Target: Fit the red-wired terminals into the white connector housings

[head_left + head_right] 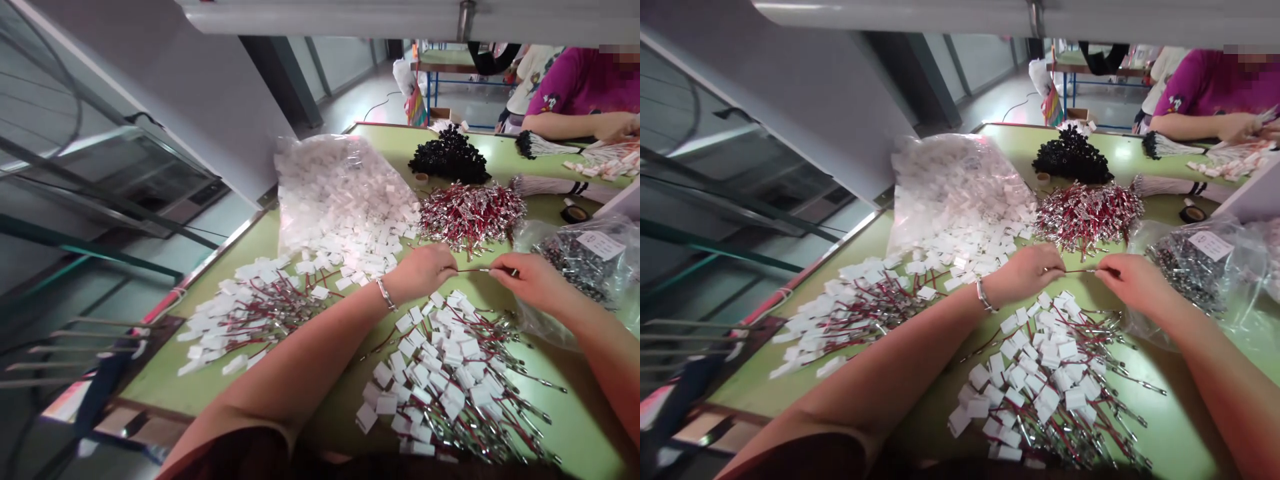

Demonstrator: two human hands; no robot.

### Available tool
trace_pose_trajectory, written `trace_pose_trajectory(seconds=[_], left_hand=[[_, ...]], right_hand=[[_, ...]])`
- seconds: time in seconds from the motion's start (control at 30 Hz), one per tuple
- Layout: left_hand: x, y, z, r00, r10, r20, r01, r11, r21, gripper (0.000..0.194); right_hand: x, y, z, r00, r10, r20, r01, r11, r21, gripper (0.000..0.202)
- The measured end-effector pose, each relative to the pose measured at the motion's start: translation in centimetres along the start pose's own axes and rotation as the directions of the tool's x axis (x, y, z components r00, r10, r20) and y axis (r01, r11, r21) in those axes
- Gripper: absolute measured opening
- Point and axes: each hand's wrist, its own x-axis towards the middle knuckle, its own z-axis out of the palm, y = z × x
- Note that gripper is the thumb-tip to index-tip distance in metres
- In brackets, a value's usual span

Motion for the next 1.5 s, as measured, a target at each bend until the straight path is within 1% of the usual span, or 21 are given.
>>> trace_pose_trajectory(seconds=[0.07, 0.17, 0.27, 0.33, 0.37, 0.4, 0.43, 0.47, 0.53, 0.57, 0.77, 0.87, 0.93, 1.0, 1.07, 1.1, 1.17, 1.23, 1.3, 1.37, 1.5], left_hand=[[0.1, 0.7, 0.7, 0.999, -0.034, 0.026, 0.033, 0.999, 0.034, 0.024], [0.5, 2.2, 1.3, 0.997, -0.053, 0.054, 0.047, 0.994, 0.098, 0.026], [0.5, 2.2, 0.2, 0.997, -0.046, 0.063, 0.042, 0.998, 0.056, 0.026], [-0.2, 0.8, -1.7, 0.99, -0.137, 0.023, 0.136, 0.99, 0.048, 0.028], [-0.6, -0.2, -2.9, 0.971, -0.239, -0.027, 0.241, 0.965, 0.105, 0.03], [-1.1, -1.2, -4.1, 0.933, -0.354, -0.072, 0.361, 0.91, 0.204, 0.032], [-1.6, -2.3, -5.2, 0.877, -0.466, -0.114, 0.477, 0.825, 0.301, 0.031], [-2.0, -3.2, -6.1, 0.833, -0.54, -0.12, 0.542, 0.753, 0.374, 0.029], [-2.5, -4.5, -7.0, 0.787, -0.613, -0.069, 0.577, 0.692, 0.434, 0.025], [-2.6, -4.9, -6.9, 0.783, -0.622, -0.035, 0.571, 0.694, 0.438, 0.023], [-1.6, -5.0, -4.7, 0.832, -0.554, 0.027, 0.506, 0.778, 0.372, 0.021], [-1.5, -4.6, -5.3, 0.838, -0.543, 0.045, 0.505, 0.806, 0.309, 0.026], [-1.5, -4.3, -6.1, 0.844, -0.536, -0.025, 0.525, 0.816, 0.242, 0.028], [-1.5, -3.7, -6.5, 0.852, -0.513, -0.102, 0.521, 0.849, 0.088, 0.026], [-1.3, -2.8, -6.0, 0.884, -0.455, -0.102, 0.438, 0.886, -0.155, 0.024], [-1.1, -2.2, -5.5, 0.907, -0.415, -0.076, 0.379, 0.881, -0.283, 0.024], [-0.8, -1.1, -3.8, 0.941, -0.338, -0.029, 0.28, 0.823, -0.494, 0.025], [-0.5, 0.0, -1.9, 0.947, -0.321, -0.024, 0.238, 0.748, -0.619, 0.027], [-0.3, 0.7, -0.3, 0.94, -0.34, -0.022, 0.233, 0.688, -0.687, 0.031], [-0.3, 1.1, 0.6, 0.935, -0.355, -0.01, 0.243, 0.661, -0.71, 0.035], [-0.4, 1.2, 1.1, 0.937, -0.349, -0.028, 0.232, 0.68, -0.696, 0.019]], right_hand=[[-0.1, -1.0, 0.4, 0.997, -0.078, -0.004, 0.076, 0.987, -0.141, 0.021], [-0.3, -3.0, 1.5, 0.984, -0.177, 0.02, 0.175, 0.936, -0.305, 0.032], [-0.6, -3.7, 2.2, 0.992, -0.121, 0.038, 0.127, 0.945, -0.301, 0.037], [-0.7, -3.0, 2.1, 0.999, -0.043, -0.023, 0.036, 0.971, -0.237, 0.037], [-0.7, -2.5, 1.8, 0.998, -0.008, -0.061, -0.004, 0.981, -0.195, 0.034], [-0.6, -1.9, 1.5, 0.995, 0.025, -0.093, -0.039, 0.988, -0.152, 0.032], [-0.5, -1.5, 1.2, 0.992, 0.053, -0.118, -0.067, 0.992, -0.111, 0.031], [-0.4, -1.1, 1.0, 0.989, 0.068, -0.13, -0.078, 0.994, -0.072, 0.029], [-0.2, -0.9, 0.8, 0.99, 0.059, -0.129, -0.063, 0.998, -0.028, 0.026], [-0.1, -0.9, 0.9, 0.99, 0.049, -0.13, -0.053, 0.998, -0.029, 0.025], [0.0, -1.0, 1.2, 0.992, 0.019, -0.126, -0.028, 0.997, -0.073, 0.023], [-0.1, -0.9, 1.0, 0.992, 0.06, -0.109, -0.058, 0.998, 0.024, 0.021], [0.0, -1.0, 1.0, 0.991, 0.071, -0.11, -0.059, 0.992, 0.111, 0.019], [-0.1, -1.2, 1.2, 0.988, 0.083, -0.129, -0.059, 0.982, 0.18, 0.017], [-0.1, -1.5, 1.4, 0.979, 0.12, -0.162, -0.077, 0.965, 0.249, 0.016], [-0.2, -1.7, 1.5, 0.974, 0.142, -0.18, -0.086, 0.954, 0.286, 0.015], [-0.4, -2.0, 1.6, 0.963, 0.167, -0.212, -0.088, 0.937, 0.339, 0.015], [-0.6, -2.2, 1.6, 0.959, 0.156, -0.236, -0.065, 0.933, 0.353, 0.016], [-0.7, -2.4, 1.4, 0.956, 0.135, -0.26, -0.035, 0.934, 0.355, 0.018], [-0.7, -2.5, 1.3, 0.95, 0.095, -0.297, 0.012, 0.94, 0.341, 0.018], [-0.8, -2.6, 1.1, 0.945, -0.034, -0.327, 0.076, 0.99, 0.116, 0.023]])
